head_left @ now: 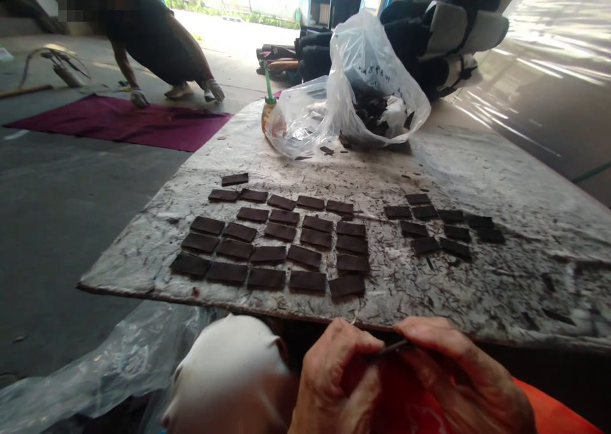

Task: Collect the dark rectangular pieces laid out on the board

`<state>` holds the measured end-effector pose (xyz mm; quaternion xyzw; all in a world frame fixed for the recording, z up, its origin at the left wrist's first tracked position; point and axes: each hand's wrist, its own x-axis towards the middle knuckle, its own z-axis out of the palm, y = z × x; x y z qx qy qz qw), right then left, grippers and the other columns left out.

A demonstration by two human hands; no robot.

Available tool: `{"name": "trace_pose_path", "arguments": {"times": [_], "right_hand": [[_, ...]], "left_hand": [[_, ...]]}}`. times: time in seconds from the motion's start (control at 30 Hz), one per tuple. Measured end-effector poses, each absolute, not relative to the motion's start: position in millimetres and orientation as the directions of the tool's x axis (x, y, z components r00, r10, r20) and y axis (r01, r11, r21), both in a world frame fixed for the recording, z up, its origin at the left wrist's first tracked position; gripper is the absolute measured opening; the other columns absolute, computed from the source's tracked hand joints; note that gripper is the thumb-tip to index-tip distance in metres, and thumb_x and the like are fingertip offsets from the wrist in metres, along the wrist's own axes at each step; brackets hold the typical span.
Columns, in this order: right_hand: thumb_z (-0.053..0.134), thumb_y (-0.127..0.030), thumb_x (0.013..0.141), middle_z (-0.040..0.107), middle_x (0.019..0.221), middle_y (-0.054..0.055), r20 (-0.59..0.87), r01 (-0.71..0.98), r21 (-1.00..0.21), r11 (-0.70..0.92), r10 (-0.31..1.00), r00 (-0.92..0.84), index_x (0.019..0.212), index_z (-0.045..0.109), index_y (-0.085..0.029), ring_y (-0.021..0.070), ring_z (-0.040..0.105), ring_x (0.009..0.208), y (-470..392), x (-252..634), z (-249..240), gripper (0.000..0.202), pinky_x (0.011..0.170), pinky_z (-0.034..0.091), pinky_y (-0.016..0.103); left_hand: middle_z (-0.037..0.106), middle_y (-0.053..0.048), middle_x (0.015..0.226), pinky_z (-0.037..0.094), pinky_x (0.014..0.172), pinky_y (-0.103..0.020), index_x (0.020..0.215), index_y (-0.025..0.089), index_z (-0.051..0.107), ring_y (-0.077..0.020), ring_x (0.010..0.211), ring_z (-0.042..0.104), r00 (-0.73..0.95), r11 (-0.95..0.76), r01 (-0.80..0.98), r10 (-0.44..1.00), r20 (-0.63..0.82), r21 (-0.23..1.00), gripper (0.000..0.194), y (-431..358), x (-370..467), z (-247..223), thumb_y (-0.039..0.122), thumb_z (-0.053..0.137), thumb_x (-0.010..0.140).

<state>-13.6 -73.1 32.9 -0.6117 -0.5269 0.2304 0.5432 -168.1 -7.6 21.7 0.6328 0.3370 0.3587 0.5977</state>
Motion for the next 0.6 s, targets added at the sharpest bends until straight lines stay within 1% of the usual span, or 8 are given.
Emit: {"name": "trace_pose_path", "arguments": {"times": [0.07, 0.17, 0.23, 0.3, 0.4, 0.47, 0.53, 0.6], "right_hand": [[0.065, -0.019, 0.082, 0.071, 0.092, 0.001, 0.329, 0.402, -0.895, 0.193, 0.894, 0.303, 0.099, 0.068, -0.03, 0.0162, 0.068, 0.082, -71, -13, 34, 0.021, 0.074, 0.056, 0.02], [0.062, -0.027, 0.085, 0.071, 0.087, 0.002, 0.3, 0.334, -0.923, 0.193, 0.903, 0.308, 0.093, 0.069, -0.03, 0.0189, 0.07, 0.077, -70, -15, 35, 0.011, 0.068, 0.058, 0.025], [0.063, -0.032, 0.085, 0.071, 0.088, 0.001, 0.267, 0.284, -0.943, 0.172, 0.901, 0.341, 0.087, 0.069, -0.03, 0.0188, 0.07, 0.075, -70, -17, 36, 0.006, 0.067, 0.058, 0.026], [0.063, -0.034, 0.085, 0.071, 0.09, 0.0, 0.252, 0.27, -0.949, 0.162, 0.904, 0.346, 0.084, 0.068, -0.03, 0.0178, 0.07, 0.077, -71, -18, 38, 0.006, 0.068, 0.058, 0.025], [0.066, -0.031, 0.083, 0.071, 0.092, 0.001, 0.295, 0.329, -0.924, 0.193, 0.908, 0.296, 0.086, 0.068, -0.029, 0.0176, 0.069, 0.082, -74, -19, 41, 0.004, 0.07, 0.057, 0.024], [0.066, -0.029, 0.083, 0.071, 0.094, 0.003, 0.318, 0.369, -0.907, 0.203, 0.904, 0.285, 0.087, 0.068, -0.029, 0.0194, 0.069, 0.085, -77, -18, 43, 0.005, 0.071, 0.058, 0.026], [0.063, -0.029, 0.085, 0.072, 0.096, 0.005, 0.328, 0.387, -0.899, 0.203, 0.899, 0.29, 0.089, 0.068, -0.029, 0.0216, 0.07, 0.086, -79, -17, 44, 0.007, 0.07, 0.059, 0.029], [0.06, -0.03, 0.087, 0.072, 0.098, 0.006, 0.338, 0.402, -0.892, 0.208, 0.897, 0.285, 0.091, 0.069, -0.029, 0.0226, 0.07, 0.086, -80, -17, 44, 0.009, 0.069, 0.06, 0.03]], "left_hand": [[0.062, -0.004, 0.073, 0.045, 0.063, -0.025, 0.088, 0.021, 0.064, -0.0168, 0.068, 0.057, 0.49, -0.21, -0.063, 0.845, 0.214, 0.976, 0.014, -8, -171, 15, 0.012, 0.056, 0.08], [0.064, -0.004, 0.074, 0.047, 0.064, -0.026, 0.101, 0.025, 0.061, -0.0176, 0.069, 0.057, 0.468, -0.358, -0.099, 0.807, 0.361, 0.929, 0.032, -7, -174, 11, 0.003, 0.056, 0.078], [0.064, -0.002, 0.073, 0.048, 0.062, -0.024, 0.107, 0.029, 0.06, -0.0165, 0.068, 0.057, 0.452, -0.408, -0.081, 0.798, 0.398, 0.91, 0.041, -7, -175, 11, 0.001, 0.058, 0.077], [0.065, 0.0, 0.074, 0.049, 0.064, -0.022, 0.11, 0.033, 0.058, -0.0152, 0.069, 0.056, 0.42, -0.433, -0.075, 0.804, 0.422, 0.898, 0.046, -6, -176, 13, 0.0, 0.06, 0.077], [0.067, 0.001, 0.08, 0.049, 0.074, -0.025, 0.112, 0.033, 0.056, -0.0156, 0.077, 0.056, 0.379, -0.454, -0.095, 0.806, 0.454, 0.886, 0.046, -8, -176, 14, 0.001, 0.059, 0.078], [0.065, 0.001, 0.087, 0.049, 0.076, -0.025, 0.112, 0.033, 0.056, -0.0152, 0.08, 0.058, 0.362, -0.353, -0.12, 0.855, 0.371, 0.928, 0.045, -11, -174, 11, 0.002, 0.056, 0.08], [0.063, 0.002, 0.096, 0.049, 0.076, -0.022, 0.113, 0.036, 0.055, -0.0139, 0.085, 0.06, 0.332, -0.143, -0.175, 0.923, 0.195, 0.974, 0.044, -15, -171, 7, 0.004, 0.055, 0.082], [0.062, 0.004, 0.101, 0.048, 0.077, -0.019, 0.113, 0.039, 0.054, -0.0126, 0.089, 0.061, 0.326, 0.021, -0.237, 0.944, 0.059, 0.971, 0.044, -18, -169, 4, 0.006, 0.054, 0.084]]}}
